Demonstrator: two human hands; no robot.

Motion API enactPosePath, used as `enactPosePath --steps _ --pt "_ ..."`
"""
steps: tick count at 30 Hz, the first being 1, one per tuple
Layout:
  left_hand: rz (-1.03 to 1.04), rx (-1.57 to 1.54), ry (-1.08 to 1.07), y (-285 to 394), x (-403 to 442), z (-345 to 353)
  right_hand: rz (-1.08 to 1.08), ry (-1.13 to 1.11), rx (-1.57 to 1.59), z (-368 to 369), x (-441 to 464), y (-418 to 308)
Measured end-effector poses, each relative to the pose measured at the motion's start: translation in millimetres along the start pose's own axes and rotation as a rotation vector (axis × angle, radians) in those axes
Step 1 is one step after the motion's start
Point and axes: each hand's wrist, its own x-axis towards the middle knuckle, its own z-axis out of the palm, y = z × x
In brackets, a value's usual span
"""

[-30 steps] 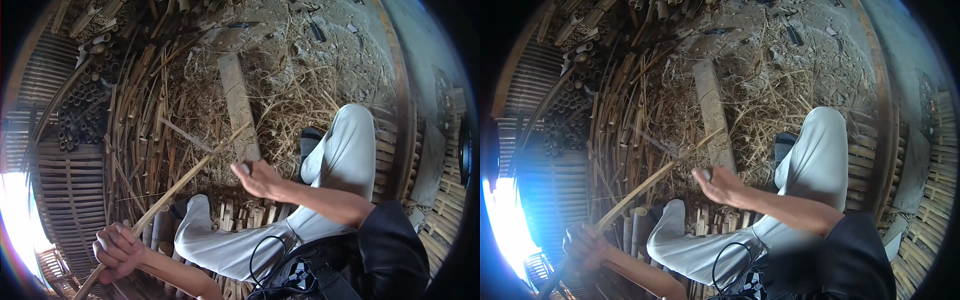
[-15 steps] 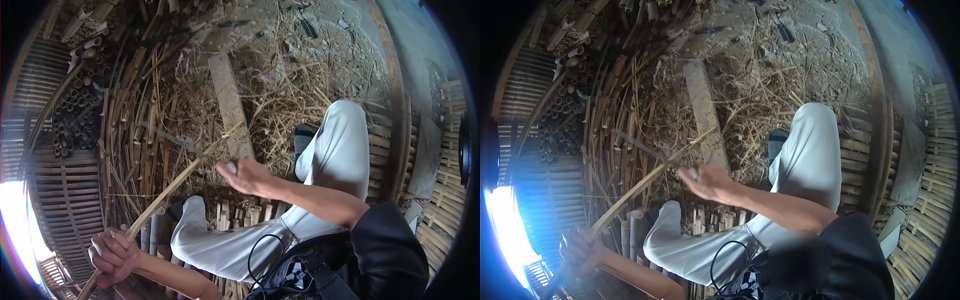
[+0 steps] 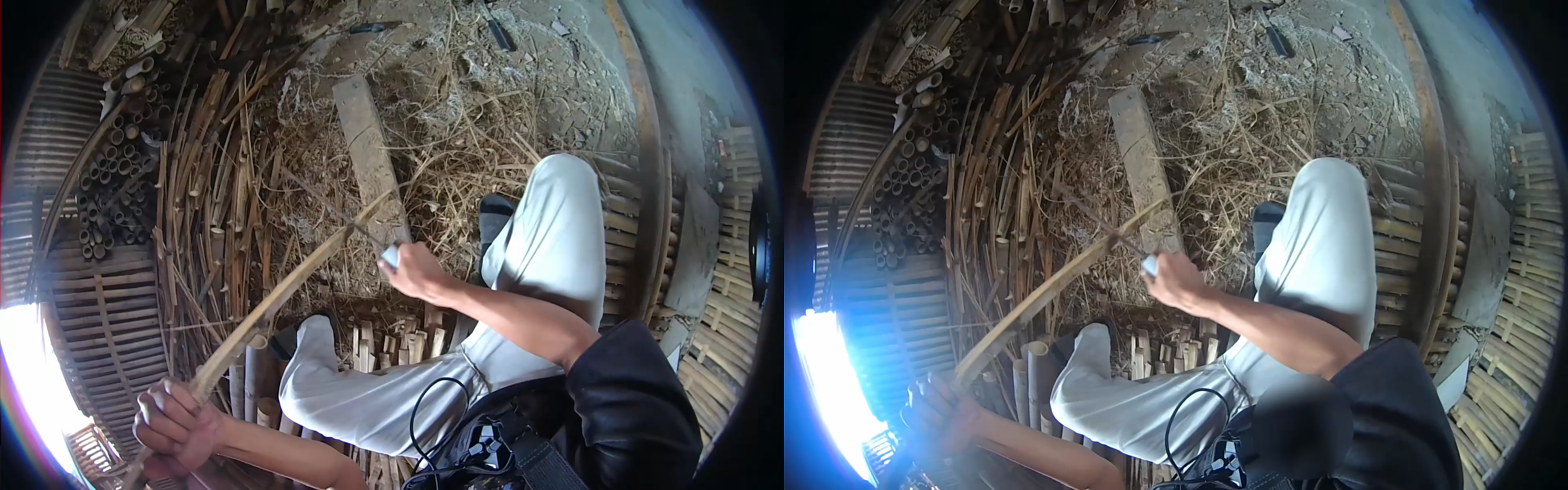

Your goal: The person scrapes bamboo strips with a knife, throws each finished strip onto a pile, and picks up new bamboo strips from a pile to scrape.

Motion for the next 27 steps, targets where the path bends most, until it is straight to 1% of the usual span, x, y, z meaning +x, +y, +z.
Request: enactPosePath --steps 2,3,6,7,9,11,12,14,16,17,18,19,20,21,22,23,24,26,27 --pt "0.033 0.102 0.269 -3 15 17 -0.247 0.084 -0.209 25 6 11" --pt "0.096 0.244 0.647 -13 24 48 -0.261 0.167 -0.228 30 -3 9" --pt "0.131 0.356 1.011 -16 29 65 -0.101 0.04 -0.067 28 6 39" --pt "0.128 0.333 1.059 -17 31 67 -0.126 0.056 -0.167 26 14 47" --pt "0.089 0.263 0.937 -13 27 61 -0.268 0.07 -0.347 32 22 59" --pt "0.007 0.178 0.594 -4 15 36 -0.147 -0.059 -0.072 7 5 10" --pt "0.043 0.206 0.737 -7 20 49 -0.201 -0.052 -0.022 6 -8 -6" --pt "0.104 0.27 1.024 -17 33 89 -0.406 -0.033 -0.069 18 -18 -21" --pt "0.116 0.259 1.049 -18 33 100 -0.892 0.355 -0.303 29 -16 -29" --pt "0.117 0.252 1.052 -17 32 100 -0.625 0.03 -0.142 27 -22 -26" --pt "0.118 0.245 1.056 -15 30 101 -0.401 -0.154 0.065 23 -13 -15" --pt "0.112 0.23 1.048 -13 27 99 -0.296 -0.135 0.05 22 -5 1" --pt "0.101 0.205 0.951 -11 24 96 -0.199 -0.108 0.031 21 7 21" --pt "0.088 0.181 0.854 -9 21 92 -0.199 -0.042 -0.082 26 30 48" --pt "0.064 0.154 0.671 -6 15 81 -0.197 0.031 -0.197 27 46 66" --pt "0.038 0.128 0.489 -4 12 74 -0.138 0.017 -0.163 20 39 56" --pt "0.048 0.147 0.523 -6 13 75 -0.078 0.005 -0.13 13 31 45" --pt "0.06 0.198 0.596 -7 15 76 -0.1 0.031 -0.205 0 7 5" --pt "0.053 0.156 0.525 -7 17 76 -0.14 -0.003 -0.149 1 1 -2"
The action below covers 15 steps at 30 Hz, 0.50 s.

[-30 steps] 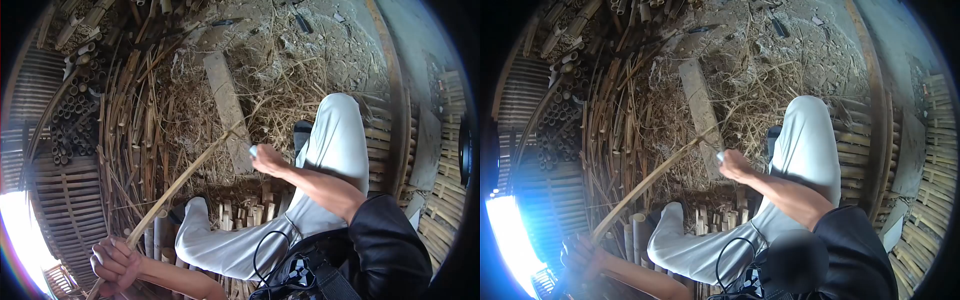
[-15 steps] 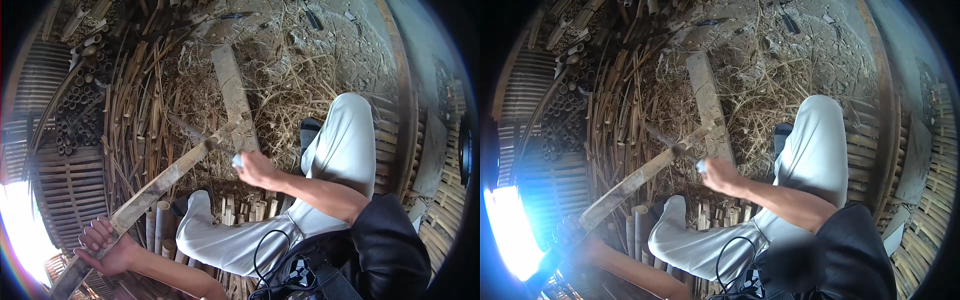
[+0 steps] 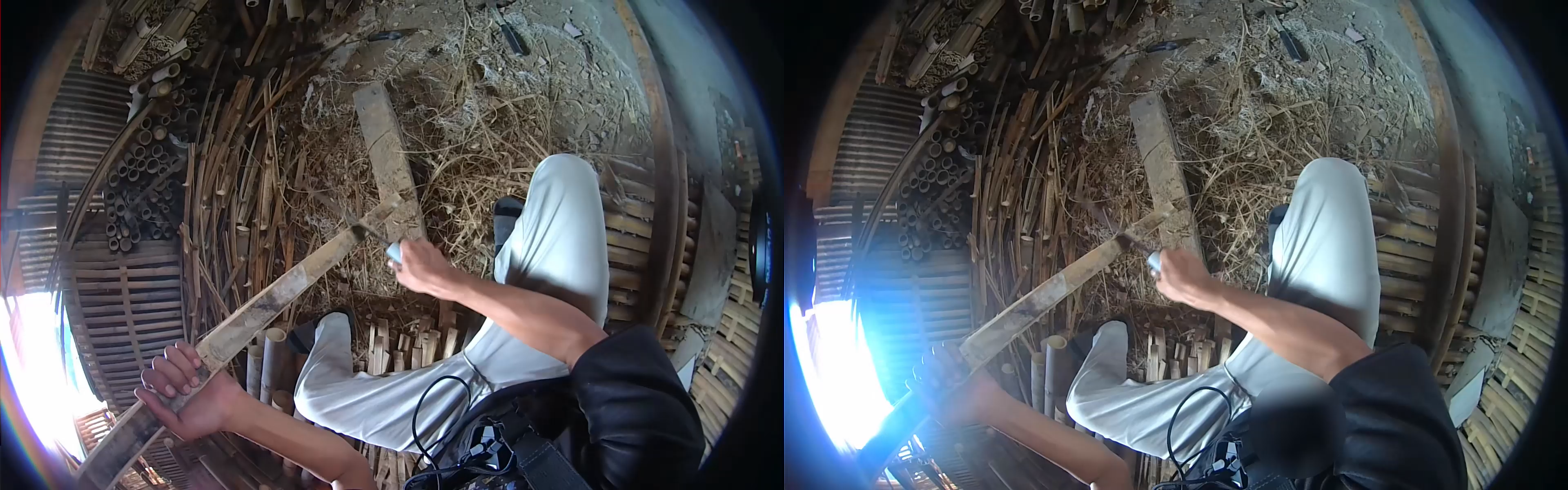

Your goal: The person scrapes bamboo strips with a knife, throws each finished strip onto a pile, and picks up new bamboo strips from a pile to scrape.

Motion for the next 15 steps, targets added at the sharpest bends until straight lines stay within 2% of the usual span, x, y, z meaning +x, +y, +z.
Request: enactPosePath --steps 1,2,3,5,8,9,10,12,13,14,15 --pt "-0.02 -0.036 -0.069 1 0 -2 -0.036 -0.033 0.06 -3 -8 -12" --pt "-0.048 -0.067 -0.133 3 -1 -4 -0.2 -0.046 0.072 -7 -17 -21" --pt "-0.044 -0.018 -0.044 4 -3 -4 -0.196 -0.063 0.093 -6 -22 -30" --pt "-0.026 0.073 0.137 6 -6 0 -0.516 0.152 -0.106 20 -11 -13" --pt "0.006 0.139 0.311 7 -9 19 -0.209 -0.022 -0.019 10 -14 -1" --pt "0.037 0.132 0.395 5 -7 25 -0.152 0.016 0.018 2 -16 6" --pt "0.068 0.122 0.48 1 -5 31 -0.017 -0.037 0.042 -6 -15 14" --pt "0.009 0.104 0.347 -2 7 21 0.177 -0.065 0.062 -15 -6 27" --pt "-0.073 0.092 0.13 -2 21 11 0.231 -0.04 0.056 -14 2 36" --pt "-0.093 0.071 0.037 -3 26 2 0.071 0.043 -0.069 1 14 57" --pt "-0.114 0.051 -0.055 -4 30 1 -0.079 -0.007 -0.375 5 18 59"
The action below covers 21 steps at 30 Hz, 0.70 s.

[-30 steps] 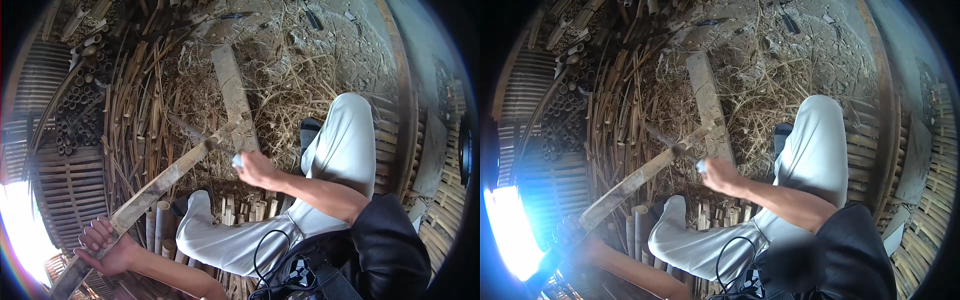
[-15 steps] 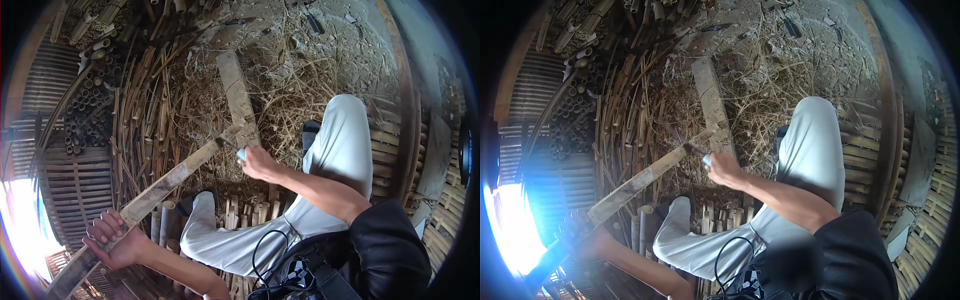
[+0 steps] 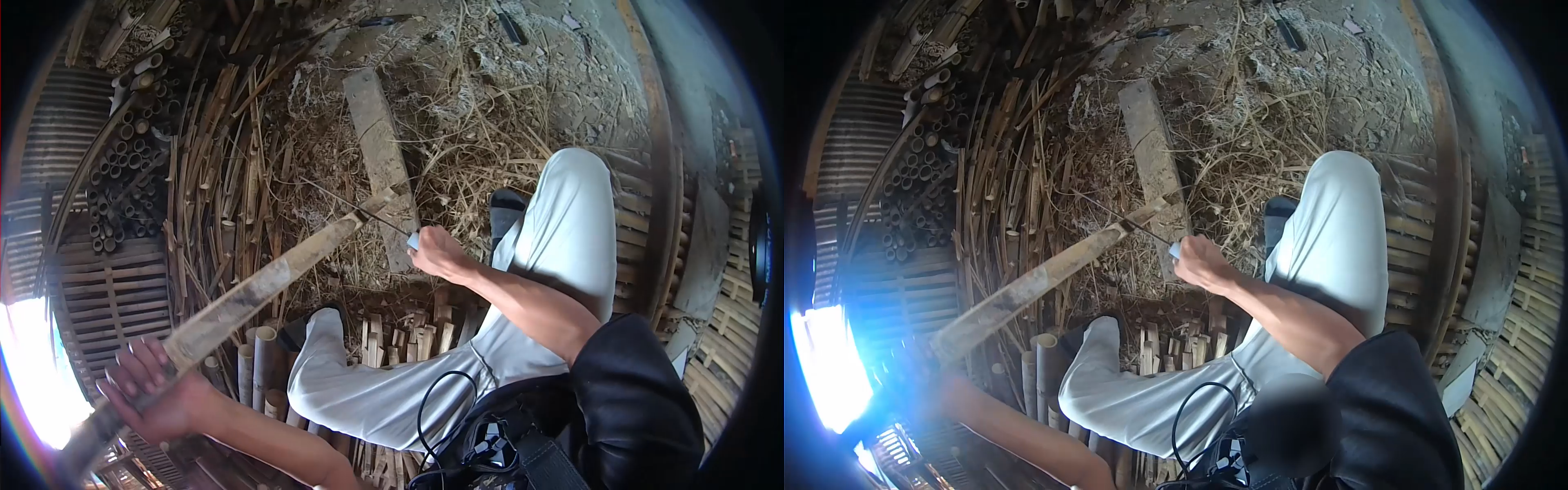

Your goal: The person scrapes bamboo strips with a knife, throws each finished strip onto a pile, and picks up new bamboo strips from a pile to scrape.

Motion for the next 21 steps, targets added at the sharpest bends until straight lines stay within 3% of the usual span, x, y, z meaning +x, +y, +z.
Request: enactPosePath --steps 2,3,4,6,7,10,12,15,16,18,21 --pt "0.07 -0.046 0.05 -11 6 44 -0.315 -0.063 -0.596 8 5 -6" --pt "0.081 -0.057 0.033 -14 11 44 -0.05 0.115 0.257 -3 -8 -24" --pt "0.091 -0.068 0.017 -16 16 43 -0.034 0.034 0.393 -31 -16 -49" --pt "0.087 -0.051 -0.034 -13 26 20 -0.141 -0.007 0.313 -59 -21 -76" --pt "0.097 -0.036 -0.034 -14 26 19 -0.43 0.227 0.094 -60 -26 -75" --pt "0.127 0.003 0.064 -17 23 31 -0.024 -0.017 0.448 -7 -1 -37" --pt "0.141 -0.039 0.119 -20 14 50 0.231 -0.049 0.523 -9 5 -13" --pt "0.086 -0.059 0.0 -11 21 20 -0.162 0.217 -0.204 20 4 7" --pt "0.078 -0.05 -0.029 -11 22 15 -0.173 0.192 -0.155 0 1 -7" --pt "0.084 -0.033 -0.05 -11 23 11 -0.04 0.04 0.354 -30 -9 -42" --pt "0.113 0.021 0.007 -14 24 17 -0.126 0.018 0.376 -22 -13 -63"
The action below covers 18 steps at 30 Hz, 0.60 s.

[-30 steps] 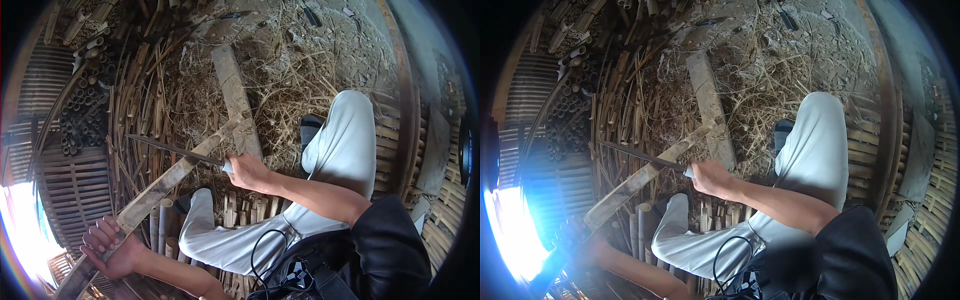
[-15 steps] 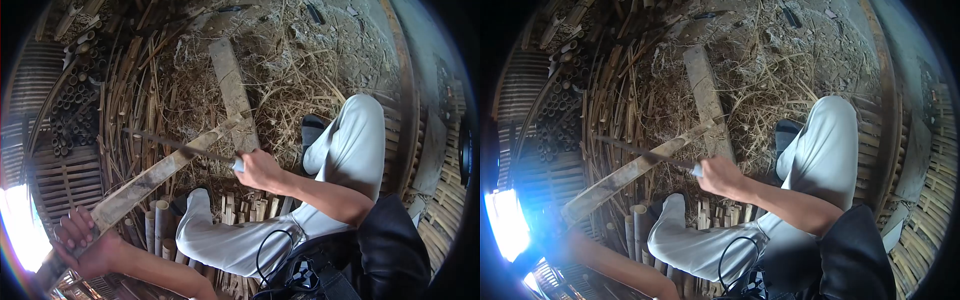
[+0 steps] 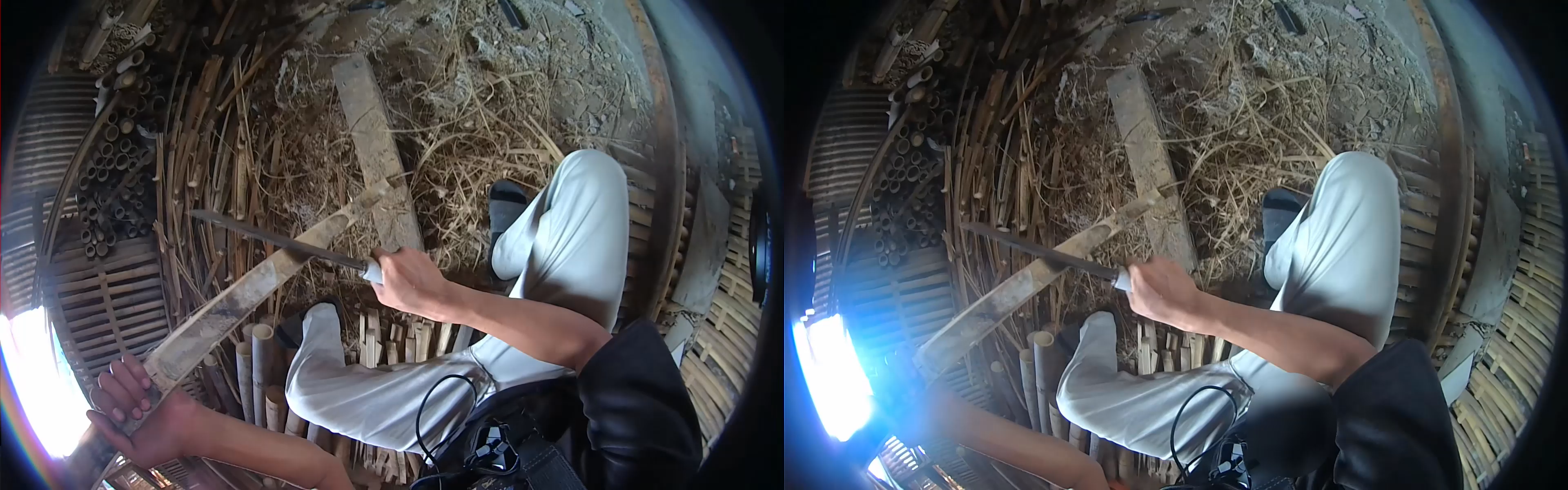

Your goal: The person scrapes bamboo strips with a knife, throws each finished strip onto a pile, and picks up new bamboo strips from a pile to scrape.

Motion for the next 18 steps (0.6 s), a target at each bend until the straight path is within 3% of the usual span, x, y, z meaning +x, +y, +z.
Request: enactPosePath --steps 3,4,5,10,12,13,15,16,18 --pt "-0.008 0.004 0.023 0 -3 -3 0.076 -0.016 0.09 7 7 29" --pt "-0.015 -0.007 0.011 2 -3 -6 0.171 -0.066 0.156 -1 6 58" --pt "-0.023 -0.018 -0.001 4 -4 -8 0.437 0.031 0.355 -19 4 61" --pt "0.015 -0.073 0.08 -3 -13 24 -0.035 0.159 -0.855 30 10 116" --pt "0.014 -0.069 0.073 -2 -1 3 0.016 0.152 -0.548 21 10 96" --pt "0.007 -0.052 0.064 -1 2 -7 0.175 0.107 0.014 1 3 42" --pt "0.006 -0.022 0.062 -3 7 -15 0.098 0.112 -0.064 14 2 26" --pt "0.023 -0.015 0.088 -6 5 -12 -0.104 0.238 -0.136 7 -1 16" --pt "0.064 0.001 0.162 -12 -11 15 0.158 0.022 -0.09 9 -1 44"
